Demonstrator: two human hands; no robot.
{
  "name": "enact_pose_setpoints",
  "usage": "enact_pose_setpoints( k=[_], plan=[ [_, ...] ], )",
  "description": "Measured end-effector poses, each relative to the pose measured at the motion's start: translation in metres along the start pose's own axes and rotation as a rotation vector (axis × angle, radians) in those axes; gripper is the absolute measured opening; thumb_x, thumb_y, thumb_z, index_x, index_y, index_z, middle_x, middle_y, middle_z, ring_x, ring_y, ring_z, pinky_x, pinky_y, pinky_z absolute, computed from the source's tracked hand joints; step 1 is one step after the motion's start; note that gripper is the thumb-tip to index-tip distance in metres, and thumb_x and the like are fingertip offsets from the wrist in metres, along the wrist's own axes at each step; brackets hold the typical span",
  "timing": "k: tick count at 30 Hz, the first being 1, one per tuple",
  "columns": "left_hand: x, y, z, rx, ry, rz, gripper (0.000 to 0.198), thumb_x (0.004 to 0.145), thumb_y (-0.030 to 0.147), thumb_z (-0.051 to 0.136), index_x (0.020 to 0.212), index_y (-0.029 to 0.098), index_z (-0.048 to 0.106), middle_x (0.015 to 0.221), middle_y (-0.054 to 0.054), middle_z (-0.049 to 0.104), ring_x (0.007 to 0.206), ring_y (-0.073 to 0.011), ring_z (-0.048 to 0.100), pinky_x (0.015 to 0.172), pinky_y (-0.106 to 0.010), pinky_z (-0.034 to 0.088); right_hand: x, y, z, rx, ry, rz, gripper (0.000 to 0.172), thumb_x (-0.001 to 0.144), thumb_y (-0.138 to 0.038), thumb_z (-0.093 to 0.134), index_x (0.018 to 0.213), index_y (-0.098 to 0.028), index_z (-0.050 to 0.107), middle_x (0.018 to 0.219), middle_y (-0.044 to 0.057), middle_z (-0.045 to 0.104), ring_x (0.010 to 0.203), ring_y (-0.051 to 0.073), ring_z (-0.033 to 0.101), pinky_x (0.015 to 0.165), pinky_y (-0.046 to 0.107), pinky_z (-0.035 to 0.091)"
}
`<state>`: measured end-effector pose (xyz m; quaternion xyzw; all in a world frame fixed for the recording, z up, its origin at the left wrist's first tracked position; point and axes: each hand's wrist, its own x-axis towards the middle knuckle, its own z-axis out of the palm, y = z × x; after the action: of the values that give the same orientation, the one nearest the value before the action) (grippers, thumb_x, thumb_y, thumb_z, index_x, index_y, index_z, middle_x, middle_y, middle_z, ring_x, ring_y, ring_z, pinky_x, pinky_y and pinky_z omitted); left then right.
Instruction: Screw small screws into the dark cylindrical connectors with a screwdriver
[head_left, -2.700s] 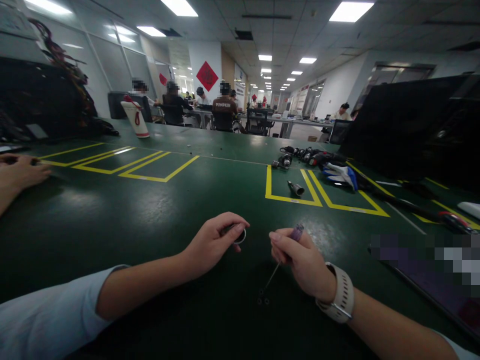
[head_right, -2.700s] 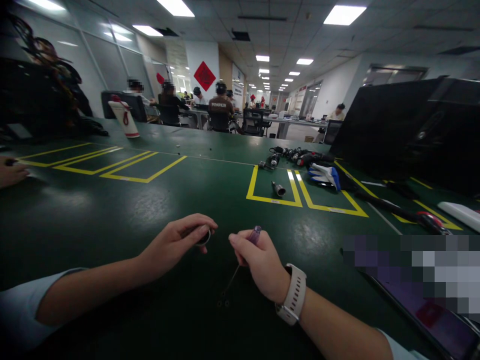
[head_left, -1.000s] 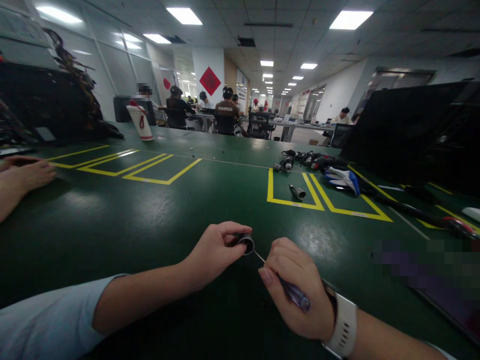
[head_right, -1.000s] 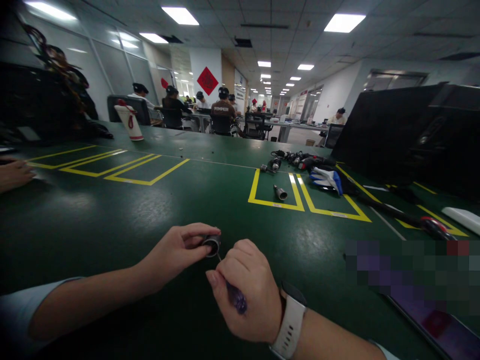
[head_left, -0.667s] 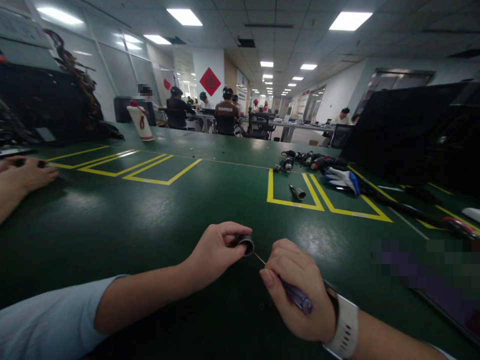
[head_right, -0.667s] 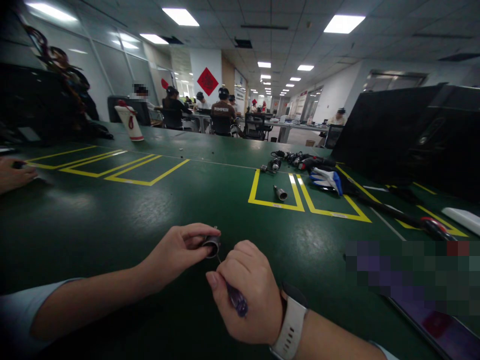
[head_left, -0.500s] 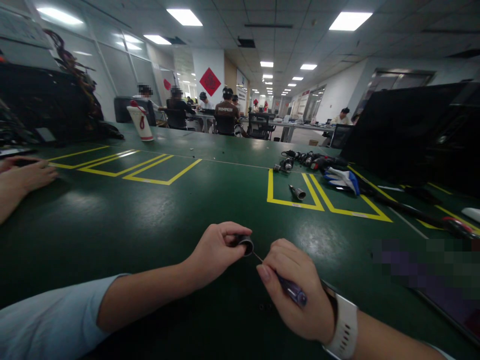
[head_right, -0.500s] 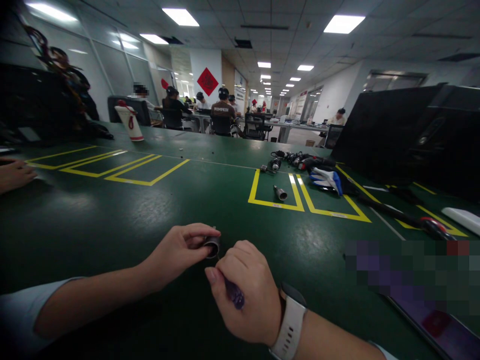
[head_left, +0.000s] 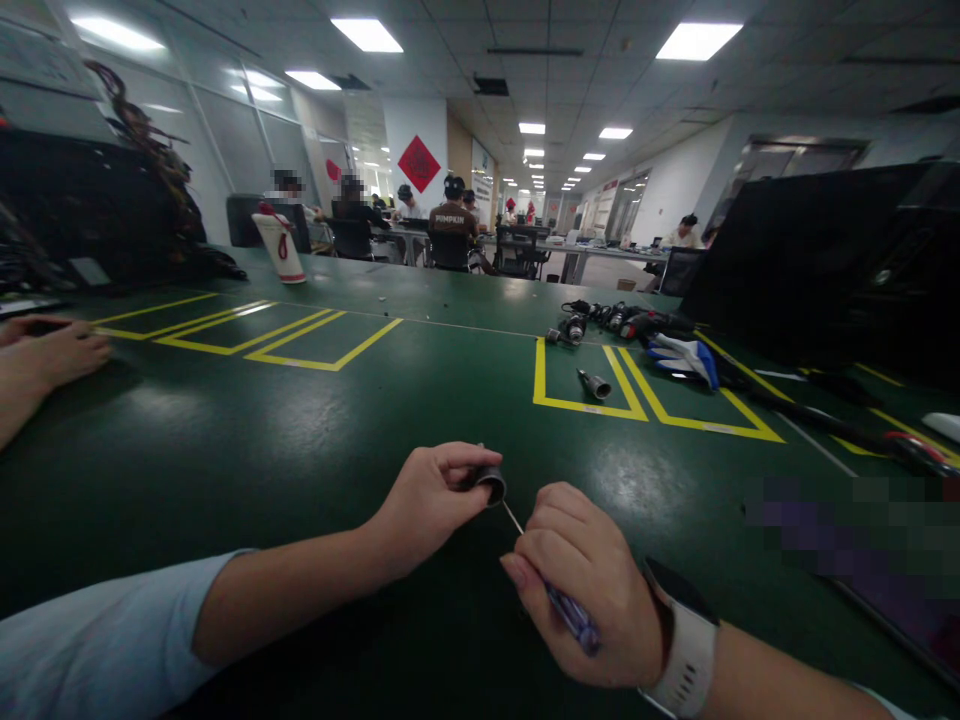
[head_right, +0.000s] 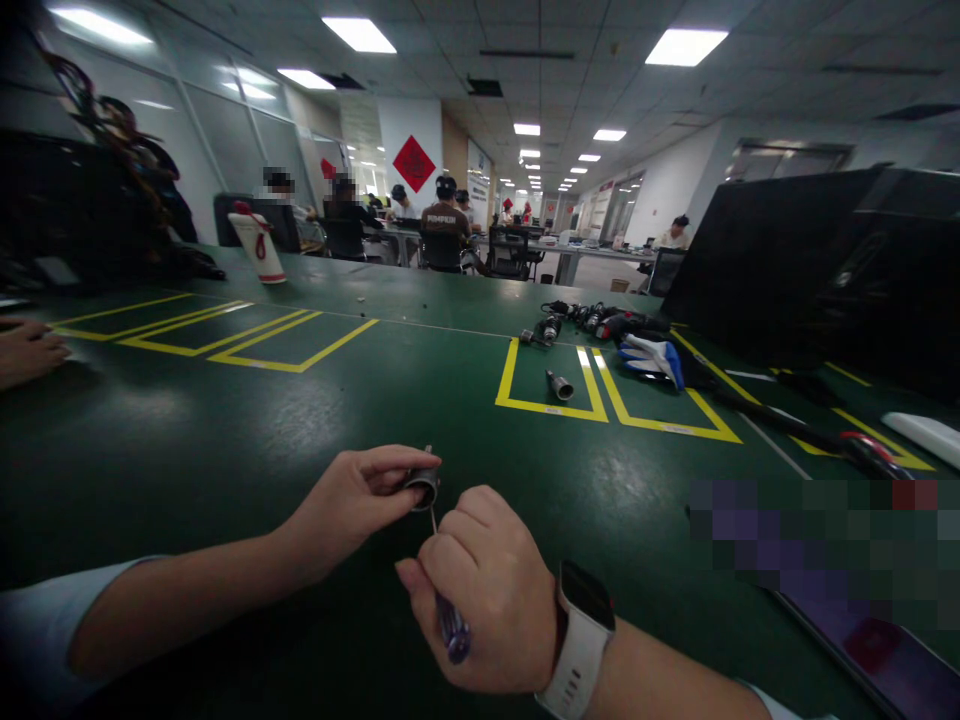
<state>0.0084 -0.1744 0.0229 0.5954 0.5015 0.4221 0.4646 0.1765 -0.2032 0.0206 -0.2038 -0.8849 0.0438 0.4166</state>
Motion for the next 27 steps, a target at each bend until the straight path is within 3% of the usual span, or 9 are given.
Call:
enact_pose_setpoints(
  k=[6,12,16,18,20,23,27],
  plan=[
    [0.000,0.001,0.001,-0.047,0.008,0.012,0.028,0.062,0.013,0.065,0.090,0.011,0.066,0.085,-0.005,0.070,0.082,-0.0182,0.066,0.078,-0.028,0.053,0.000,-0.002,0.003,-0.126,-0.044,-0.112,0.017,0.080,-0.011,0.045,0.064,-0.014,0.052,0.056,0.004,0.050,0.058,0.015,0.040,0.056,0.032,0.035],
    [-0.001,0.004,0.000,-0.064,-0.011,-0.023,0.031,0.063,0.011,0.064,0.094,0.012,0.066,0.087,-0.005,0.071,0.083,-0.0184,0.066,0.079,-0.029,0.052,0.000,-0.002,0.002,0.021,0.026,0.083,0.015,0.080,-0.009,0.045,0.067,-0.014,0.050,0.061,0.005,0.051,0.061,0.015,0.044,0.056,0.030,0.034],
    [-0.001,0.001,0.000,-0.066,-0.014,-0.018,0.031,0.064,0.011,0.063,0.094,0.012,0.066,0.088,-0.005,0.071,0.085,-0.0187,0.065,0.080,-0.030,0.052,-0.001,-0.003,-0.001,0.112,0.032,0.076,0.016,0.079,-0.010,0.046,0.064,-0.015,0.049,0.059,0.003,0.050,0.060,0.015,0.044,0.057,0.031,0.034],
    [0.000,-0.001,-0.001,-0.060,-0.020,-0.016,0.030,0.064,0.011,0.063,0.094,0.012,0.066,0.087,-0.005,0.071,0.085,-0.0187,0.065,0.080,-0.030,0.051,0.000,-0.002,-0.005,0.241,0.086,0.192,0.024,0.081,-0.014,0.044,0.058,-0.016,0.046,0.054,0.000,0.045,0.055,0.012,0.042,0.054,0.029,0.033],
    [0.000,-0.001,-0.001,-0.052,-0.028,-0.024,0.029,0.065,0.012,0.063,0.094,0.012,0.065,0.086,-0.005,0.071,0.085,-0.0186,0.065,0.081,-0.030,0.051,0.001,0.001,-0.008,0.444,0.121,0.447,0.034,0.085,-0.020,0.041,0.051,-0.018,0.041,0.047,-0.003,0.037,0.046,0.010,0.038,0.049,0.026,0.032],
    [0.000,0.001,-0.002,-0.047,-0.057,-0.050,0.030,0.067,0.013,0.062,0.097,0.012,0.064,0.087,-0.005,0.071,0.084,-0.0183,0.066,0.079,-0.030,0.051,0.005,0.007,-0.012,0.698,0.013,0.762,0.039,0.083,-0.029,0.045,0.046,-0.019,0.040,0.043,-0.005,0.034,0.040,0.007,0.033,0.043,0.023,0.029],
    [-0.001,0.003,-0.003,-0.054,-0.071,-0.080,0.032,0.068,0.015,0.063,0.100,0.013,0.063,0.090,-0.005,0.071,0.086,-0.0178,0.065,0.081,-0.030,0.050,0.010,0.010,-0.014,0.711,-0.054,0.827,0.037,0.079,-0.031,0.049,0.045,-0.019,0.041,0.042,-0.006,0.035,0.041,0.007,0.033,0.043,0.022,0.029]
  ],
)
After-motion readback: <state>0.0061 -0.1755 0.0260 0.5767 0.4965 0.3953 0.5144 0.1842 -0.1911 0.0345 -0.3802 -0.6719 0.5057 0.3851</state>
